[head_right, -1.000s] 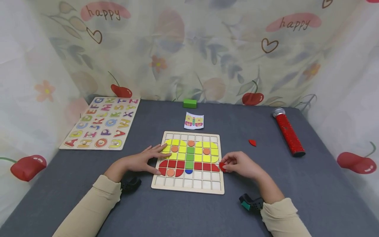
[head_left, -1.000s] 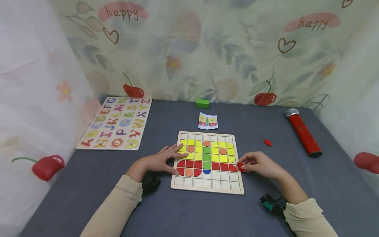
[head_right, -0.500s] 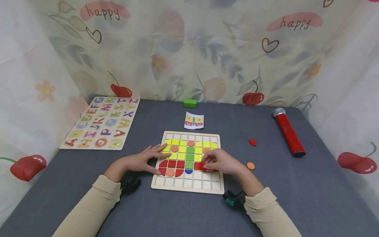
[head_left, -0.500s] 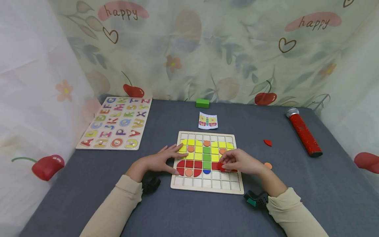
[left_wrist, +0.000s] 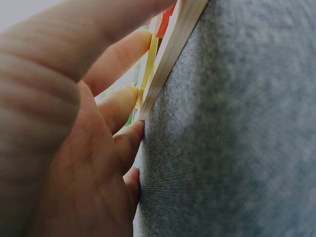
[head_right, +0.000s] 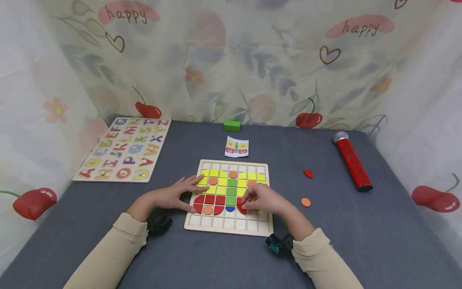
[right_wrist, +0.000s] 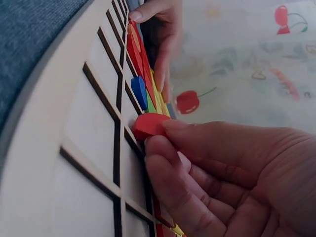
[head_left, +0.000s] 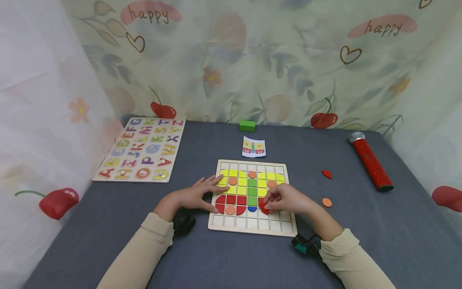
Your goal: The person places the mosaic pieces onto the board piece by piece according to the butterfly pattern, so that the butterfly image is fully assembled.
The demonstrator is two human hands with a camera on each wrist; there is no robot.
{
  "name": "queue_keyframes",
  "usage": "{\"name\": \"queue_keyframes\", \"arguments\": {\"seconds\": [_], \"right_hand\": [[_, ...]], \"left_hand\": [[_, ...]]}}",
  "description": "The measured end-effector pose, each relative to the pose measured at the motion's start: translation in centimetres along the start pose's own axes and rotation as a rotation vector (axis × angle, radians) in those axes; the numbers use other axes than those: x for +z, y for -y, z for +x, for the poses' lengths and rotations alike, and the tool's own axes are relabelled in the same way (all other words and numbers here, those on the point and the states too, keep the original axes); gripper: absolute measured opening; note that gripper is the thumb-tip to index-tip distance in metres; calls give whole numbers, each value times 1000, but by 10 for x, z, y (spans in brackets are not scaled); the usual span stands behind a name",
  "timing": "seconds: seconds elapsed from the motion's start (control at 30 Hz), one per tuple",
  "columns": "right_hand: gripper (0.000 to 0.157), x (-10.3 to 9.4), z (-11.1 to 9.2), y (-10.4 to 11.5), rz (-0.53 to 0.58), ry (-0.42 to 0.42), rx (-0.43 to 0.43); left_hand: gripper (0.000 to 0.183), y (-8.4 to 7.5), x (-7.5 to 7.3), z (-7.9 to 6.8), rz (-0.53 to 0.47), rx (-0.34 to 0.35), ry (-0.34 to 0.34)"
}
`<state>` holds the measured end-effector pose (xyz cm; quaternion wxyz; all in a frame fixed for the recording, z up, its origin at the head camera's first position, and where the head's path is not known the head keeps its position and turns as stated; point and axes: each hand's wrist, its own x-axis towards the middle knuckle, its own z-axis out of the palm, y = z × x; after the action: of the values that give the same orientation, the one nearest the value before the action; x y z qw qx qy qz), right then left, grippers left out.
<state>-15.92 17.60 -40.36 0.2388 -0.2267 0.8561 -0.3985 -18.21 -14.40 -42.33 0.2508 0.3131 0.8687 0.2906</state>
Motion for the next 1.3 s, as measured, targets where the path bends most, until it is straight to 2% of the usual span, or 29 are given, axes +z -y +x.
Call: {"name": "queue_keyframes", "arguments": {"seconds": [0.43, 0.7, 0.87, 1.07, 1.3], "right_hand": [[10, 7, -2, 5, -86, -41, 3], [5, 0, -4, 3, -112, -69, -3], [7, -12, -14, -5, -109, -101, 29], [16, -34, -37, -22, -67, -164, 72], [30, -61, -68, -37, -31, -238, 173]], "left_hand": [[75, -3, -1, 1, -1, -6, 4], [77, -2, -2, 0, 8, -17, 6], [77, -2, -1, 0, 5, -15, 6], [77, -2, 0, 0, 1, -9, 6], [77, -2, -1, 0, 1, -16, 4]]}}
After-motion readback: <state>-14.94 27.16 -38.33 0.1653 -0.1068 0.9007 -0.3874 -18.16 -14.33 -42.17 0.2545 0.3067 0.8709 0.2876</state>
